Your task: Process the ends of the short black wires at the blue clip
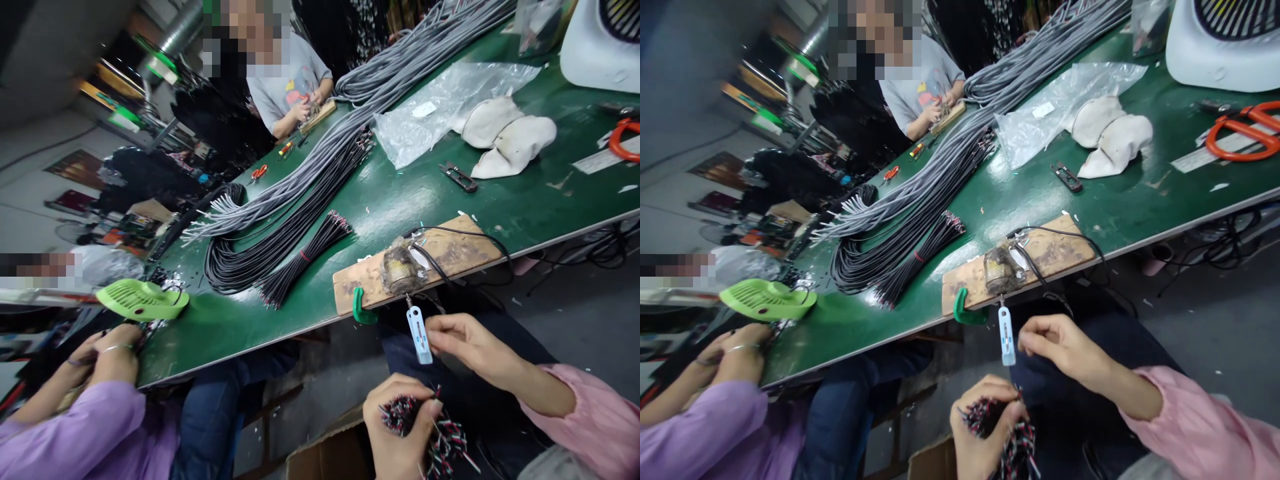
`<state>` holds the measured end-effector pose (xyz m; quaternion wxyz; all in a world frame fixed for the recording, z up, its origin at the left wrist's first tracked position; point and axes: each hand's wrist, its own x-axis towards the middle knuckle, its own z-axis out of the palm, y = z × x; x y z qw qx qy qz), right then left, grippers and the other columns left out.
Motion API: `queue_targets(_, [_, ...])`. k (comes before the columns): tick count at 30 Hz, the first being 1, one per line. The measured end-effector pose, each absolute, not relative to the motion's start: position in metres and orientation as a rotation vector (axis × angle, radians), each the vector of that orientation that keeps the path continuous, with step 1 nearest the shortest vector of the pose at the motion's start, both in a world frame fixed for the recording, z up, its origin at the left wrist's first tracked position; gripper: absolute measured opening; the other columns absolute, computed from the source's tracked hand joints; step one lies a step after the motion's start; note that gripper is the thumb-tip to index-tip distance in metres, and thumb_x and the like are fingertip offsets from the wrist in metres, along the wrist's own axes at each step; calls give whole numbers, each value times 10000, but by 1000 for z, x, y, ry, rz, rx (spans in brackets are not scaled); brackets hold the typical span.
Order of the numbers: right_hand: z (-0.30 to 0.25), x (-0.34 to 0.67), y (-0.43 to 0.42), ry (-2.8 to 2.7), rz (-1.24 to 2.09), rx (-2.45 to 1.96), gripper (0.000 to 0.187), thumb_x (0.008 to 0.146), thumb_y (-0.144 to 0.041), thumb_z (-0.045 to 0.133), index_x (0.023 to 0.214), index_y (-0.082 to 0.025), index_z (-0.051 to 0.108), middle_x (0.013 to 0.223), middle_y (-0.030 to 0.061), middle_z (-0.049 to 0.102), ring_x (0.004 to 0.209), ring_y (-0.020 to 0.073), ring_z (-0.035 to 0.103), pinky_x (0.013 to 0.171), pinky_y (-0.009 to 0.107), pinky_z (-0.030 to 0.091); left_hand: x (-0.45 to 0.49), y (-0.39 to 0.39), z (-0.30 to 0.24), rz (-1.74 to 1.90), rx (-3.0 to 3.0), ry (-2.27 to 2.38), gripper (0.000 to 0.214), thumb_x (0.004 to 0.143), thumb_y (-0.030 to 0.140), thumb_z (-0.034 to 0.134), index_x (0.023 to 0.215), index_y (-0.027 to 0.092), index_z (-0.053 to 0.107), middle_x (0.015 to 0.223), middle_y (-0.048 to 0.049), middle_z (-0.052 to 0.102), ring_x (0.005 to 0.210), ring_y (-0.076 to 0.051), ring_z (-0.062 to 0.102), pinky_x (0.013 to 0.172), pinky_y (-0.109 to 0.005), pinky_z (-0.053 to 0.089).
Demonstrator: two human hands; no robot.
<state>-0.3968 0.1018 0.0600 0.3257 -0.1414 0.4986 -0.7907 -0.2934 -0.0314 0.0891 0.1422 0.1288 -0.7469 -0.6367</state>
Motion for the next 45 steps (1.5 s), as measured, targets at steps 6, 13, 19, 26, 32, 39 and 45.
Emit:
queue_targets(6, [84,-417,90,1341,-2103,-410,544,757,-648,667,700,-109,708,666,43,642,626,154,547,602,262,410,-302,-36,101,-1728,263,-2084,115,642,138,792,648,252,780,596,1,712,519,-143,624,556,-219,481])
queue_targets(13, [80,-410,83,1065,-2196,-318,460,810,-559,676,728,-107,696,622,15,587,566,120,496,552,245,368,-319,-39,100,-1737,296,-2157,65,658,187,775,600,217,775,568,-31,704,481,-160,603,540,-242,483])
queue_targets(19, [75,-406,80,840,-2203,-253,529,778,-633,661,664,-117,666,614,22,572,599,136,504,596,270,382,-318,-38,100,-1713,348,-2282,185,707,278,749,546,188,743,521,-36,663,467,-154,568,547,-251,454])
queue_targets(26, [37,-395,91,915,-2208,-150,547,915,-591,496,737,-116,699,644,32,590,619,143,492,619,283,357,-315,-39,103,-1686,311,-2300,178,739,294,744,594,192,760,531,-42,666,484,-168,587,548,-265,447])
queue_targets(32, [35,-394,112,1380,-2098,-256,386,851,-503,645,779,-126,692,688,28,614,663,159,537,647,286,408,-303,-35,97,-1778,474,-2301,270,737,413,754,580,193,750,528,-67,662,537,-221,634,489,-271,466])
queue_targets(39, [67,-386,116,1747,-1994,-785,173,863,-307,678,785,-159,720,751,49,662,754,191,574,716,320,441,-288,-28,82,-1567,742,-2399,317,646,483,807,599,177,742,637,-69,675,617,-222,619,663,-327,521])
queue_targets(45, [73,-382,111,1935,-1945,-861,174,874,-166,606,705,-164,646,706,35,629,732,187,558,699,320,426,-293,-22,81,-1684,705,-2308,173,644,314,810,724,185,728,726,-37,689,717,-217,613,713,-291,466])
